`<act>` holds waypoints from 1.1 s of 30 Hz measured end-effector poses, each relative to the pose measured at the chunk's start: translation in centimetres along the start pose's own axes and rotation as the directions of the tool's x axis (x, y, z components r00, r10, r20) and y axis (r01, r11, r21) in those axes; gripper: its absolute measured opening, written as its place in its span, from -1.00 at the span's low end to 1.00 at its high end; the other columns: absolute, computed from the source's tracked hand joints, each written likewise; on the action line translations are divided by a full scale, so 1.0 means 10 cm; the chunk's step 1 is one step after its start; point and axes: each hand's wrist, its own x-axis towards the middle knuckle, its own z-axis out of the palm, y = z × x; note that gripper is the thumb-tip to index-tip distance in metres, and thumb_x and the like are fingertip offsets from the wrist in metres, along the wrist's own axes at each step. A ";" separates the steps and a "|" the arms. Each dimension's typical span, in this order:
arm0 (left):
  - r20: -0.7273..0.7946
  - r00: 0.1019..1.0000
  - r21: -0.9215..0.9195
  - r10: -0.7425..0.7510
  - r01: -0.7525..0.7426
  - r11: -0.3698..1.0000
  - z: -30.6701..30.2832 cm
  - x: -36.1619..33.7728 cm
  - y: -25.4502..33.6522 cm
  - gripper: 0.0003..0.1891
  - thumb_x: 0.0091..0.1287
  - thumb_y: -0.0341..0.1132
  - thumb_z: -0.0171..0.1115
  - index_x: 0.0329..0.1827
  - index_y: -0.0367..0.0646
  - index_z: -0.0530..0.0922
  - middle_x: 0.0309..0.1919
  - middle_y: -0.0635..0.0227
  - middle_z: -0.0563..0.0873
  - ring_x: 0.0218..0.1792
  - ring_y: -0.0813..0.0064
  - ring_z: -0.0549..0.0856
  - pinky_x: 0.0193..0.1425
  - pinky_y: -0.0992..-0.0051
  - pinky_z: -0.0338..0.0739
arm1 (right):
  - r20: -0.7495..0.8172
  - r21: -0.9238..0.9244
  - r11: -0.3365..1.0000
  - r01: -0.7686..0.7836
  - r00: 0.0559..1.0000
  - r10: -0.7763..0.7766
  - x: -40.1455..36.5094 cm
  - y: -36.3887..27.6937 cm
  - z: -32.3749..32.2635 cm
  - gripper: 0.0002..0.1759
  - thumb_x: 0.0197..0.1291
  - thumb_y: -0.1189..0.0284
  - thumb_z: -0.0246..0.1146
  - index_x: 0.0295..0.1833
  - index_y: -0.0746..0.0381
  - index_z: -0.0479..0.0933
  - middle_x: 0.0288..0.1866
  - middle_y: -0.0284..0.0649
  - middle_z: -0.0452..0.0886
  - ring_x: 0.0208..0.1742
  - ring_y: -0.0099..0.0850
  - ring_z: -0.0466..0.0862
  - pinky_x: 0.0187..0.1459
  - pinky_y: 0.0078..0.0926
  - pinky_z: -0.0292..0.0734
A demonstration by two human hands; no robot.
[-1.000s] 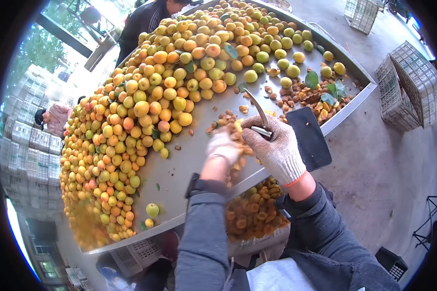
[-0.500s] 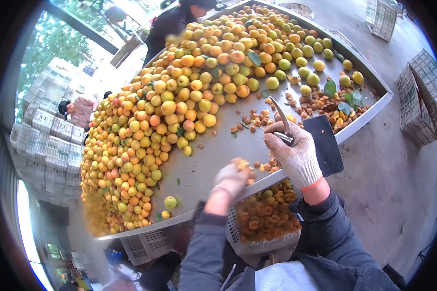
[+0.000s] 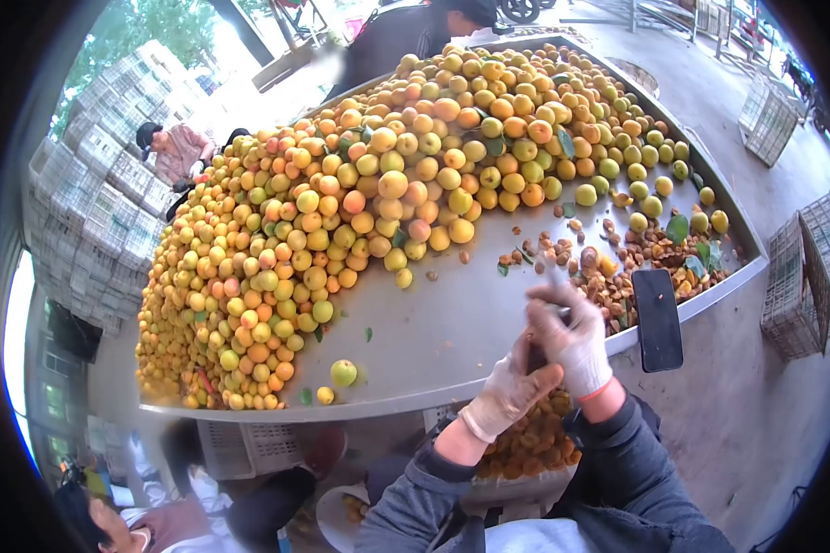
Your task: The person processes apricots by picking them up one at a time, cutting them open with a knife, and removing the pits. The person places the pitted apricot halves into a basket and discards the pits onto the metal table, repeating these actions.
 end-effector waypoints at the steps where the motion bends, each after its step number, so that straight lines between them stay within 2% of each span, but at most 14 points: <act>1: -0.017 0.999 -0.082 -0.049 0.047 0.996 -0.04 -0.04 -0.11 -0.26 0.26 -0.06 0.37 0.38 -0.27 0.25 0.14 0.27 0.52 0.11 0.51 0.50 0.18 0.52 0.44 | 0.037 -0.138 0.975 0.174 0.985 -0.170 0.00 0.11 0.08 -0.84 0.19 0.50 0.23 -0.13 0.31 0.60 -0.47 -0.37 0.55 -0.46 -0.59 0.55 -0.41 -0.61 0.48; 4: 0.022 0.956 -0.014 -0.292 0.293 0.956 -0.25 -0.10 0.00 -0.37 0.19 -0.25 0.41 0.29 -0.26 0.36 -0.06 0.37 0.60 -0.05 0.59 0.56 0.04 0.55 0.50 | 0.168 -0.354 0.855 0.378 0.925 -0.340 0.04 0.21 0.16 -0.85 0.16 0.51 0.24 -0.16 0.30 0.61 -0.38 -0.20 0.60 -0.37 -0.37 0.63 -0.29 -0.45 0.55; 6: -0.145 0.918 0.210 -0.369 0.393 0.895 -0.26 -0.14 0.16 -0.49 0.23 -0.32 0.34 0.22 -0.27 0.42 -0.26 0.42 0.62 -0.26 0.63 0.61 -0.10 0.59 0.53 | 0.284 -0.475 0.751 0.458 0.888 -0.362 0.12 0.17 0.20 -0.86 0.15 0.51 0.25 -0.17 0.28 0.62 -0.36 -0.10 0.60 -0.37 -0.20 0.65 -0.27 -0.37 0.56; 7: -0.249 0.893 0.037 -0.374 0.394 0.918 -0.29 -0.15 0.14 -0.55 0.27 -0.32 0.28 0.19 -0.27 0.45 -0.33 0.43 0.62 -0.37 0.64 0.58 -0.22 0.60 0.50 | 0.321 -0.490 0.728 0.478 0.876 -0.359 0.21 0.21 0.21 -0.85 0.22 0.48 0.22 -0.14 0.28 0.62 -0.38 -0.17 0.61 -0.37 -0.32 0.64 -0.28 -0.43 0.55; 9: -0.330 0.859 -0.137 -0.391 0.367 0.920 -0.45 -0.18 0.15 -0.61 0.30 -0.31 0.22 0.15 -0.28 0.48 -0.40 0.45 0.62 -0.49 0.64 0.56 -0.33 0.62 0.47 | 0.141 -0.277 0.937 0.211 0.974 -0.178 0.37 0.25 0.27 -0.81 0.29 0.42 0.21 -0.10 0.29 0.63 -0.36 -0.23 0.62 -0.37 -0.45 0.63 -0.28 -0.50 0.54; 11: -0.438 0.894 -0.322 -0.096 -0.056 0.945 -0.75 -0.26 0.28 -0.64 0.37 -0.27 0.13 0.14 -0.29 0.49 -0.47 0.44 0.62 -0.51 0.63 0.49 -0.33 0.63 0.37 | 0.077 -0.399 0.867 0.297 0.953 -0.291 0.69 0.29 0.31 -0.76 0.34 0.37 0.19 -0.08 0.32 0.62 -0.35 -0.28 0.63 -0.35 -0.56 0.60 -0.29 -0.55 0.53; 12: -0.442 0.892 -0.324 -0.091 -0.065 0.944 -0.82 -0.26 0.36 -0.64 0.37 -0.27 0.13 0.14 -0.29 0.49 -0.47 0.44 0.62 -0.51 0.63 0.49 -0.33 0.63 0.37 | 0.074 -0.434 0.851 0.296 0.953 -0.294 0.87 0.27 0.37 -0.75 0.33 0.37 0.20 -0.07 0.34 0.61 -0.34 -0.25 0.63 -0.35 -0.54 0.62 -0.31 -0.53 0.54; 14: -0.722 0.690 -0.114 0.036 -0.171 0.979 -0.93 -0.27 0.53 -0.57 0.37 -0.24 0.14 0.21 -0.33 0.41 -0.58 0.43 0.59 -0.50 0.63 0.46 -0.26 0.66 0.29 | 0.154 -0.536 0.769 0.348 0.936 -0.317 1.26 0.08 0.55 -0.71 0.31 0.34 0.20 -0.06 0.35 0.61 -0.26 -0.14 0.65 -0.25 -0.41 0.68 -0.21 -0.46 0.57; 16: -0.740 0.673 -0.174 0.005 -0.199 0.964 -1.03 -0.28 0.64 -0.57 0.37 -0.26 0.13 0.21 -0.34 0.39 -0.57 0.42 0.59 -0.47 0.64 0.47 -0.21 0.65 0.29 | 0.206 -0.632 0.656 0.412 0.906 -0.370 1.73 -0.01 0.77 -0.67 0.25 0.27 0.19 -0.04 0.29 0.62 -0.14 -0.01 0.65 -0.09 -0.12 0.66 -0.05 -0.30 0.54; 25: -0.715 0.696 -0.235 -0.064 -0.153 0.960 -1.45 -0.36 0.57 -0.65 0.36 -0.32 0.09 0.11 -0.37 0.39 -0.45 0.37 0.62 -0.42 0.64 0.52 -0.16 0.63 0.33 | 0.312 -0.777 0.447 0.443 0.888 -0.338 2.50 0.24 1.59 -0.64 0.26 0.15 0.09 -0.15 0.18 0.65 -0.18 -0.02 0.68 -0.11 -0.04 0.66 -0.01 -0.18 0.53; 27: -0.720 0.692 -0.193 -0.052 -0.128 0.973 -1.43 -0.36 0.56 -0.66 0.36 -0.32 0.09 0.09 -0.38 0.40 -0.45 0.36 0.62 -0.42 0.64 0.54 -0.16 0.63 0.36 | 0.362 -0.692 0.650 0.314 0.930 -0.064 2.35 0.06 1.75 -0.65 0.26 0.14 0.08 -0.15 0.14 0.66 -0.14 -0.04 0.68 -0.10 -0.06 0.66 -0.01 -0.19 0.55; 29: -0.691 0.721 -0.244 -0.044 -0.176 0.954 -1.41 -0.32 0.59 -0.68 0.37 -0.33 0.07 0.06 -0.40 0.43 -0.43 0.33 0.62 -0.42 0.60 0.56 -0.17 0.60 0.41 | 0.478 -0.655 0.674 0.341 0.878 0.021 2.28 0.30 1.89 -0.59 0.27 0.06 0.11 -0.05 0.11 0.65 -0.19 -0.08 0.70 -0.13 -0.11 0.69 -0.09 -0.16 0.57; 31: -0.671 0.740 -0.257 -0.055 -0.162 0.953 -1.43 -0.33 0.53 -0.65 0.38 -0.32 0.07 0.09 -0.42 0.41 -0.44 0.31 0.61 -0.43 0.58 0.56 -0.17 0.60 0.43 | 0.621 -0.772 0.286 0.568 0.771 0.143 2.04 0.22 2.07 -0.55 0.26 -0.01 0.11 -0.02 0.09 0.64 -0.21 -0.10 0.70 -0.14 -0.10 0.69 -0.12 -0.13 0.58; 33: -0.652 0.754 -0.278 -0.080 -0.139 0.951 -1.41 -0.34 0.53 -0.63 0.39 -0.31 0.08 0.12 -0.44 0.40 -0.45 0.30 0.61 -0.43 0.57 0.56 -0.17 0.60 0.46 | 0.644 -0.754 0.337 0.564 0.735 0.211 1.79 0.18 2.11 -0.55 0.24 -0.02 0.12 -0.01 0.07 0.64 -0.21 -0.11 0.70 -0.13 -0.11 0.69 -0.11 -0.11 0.57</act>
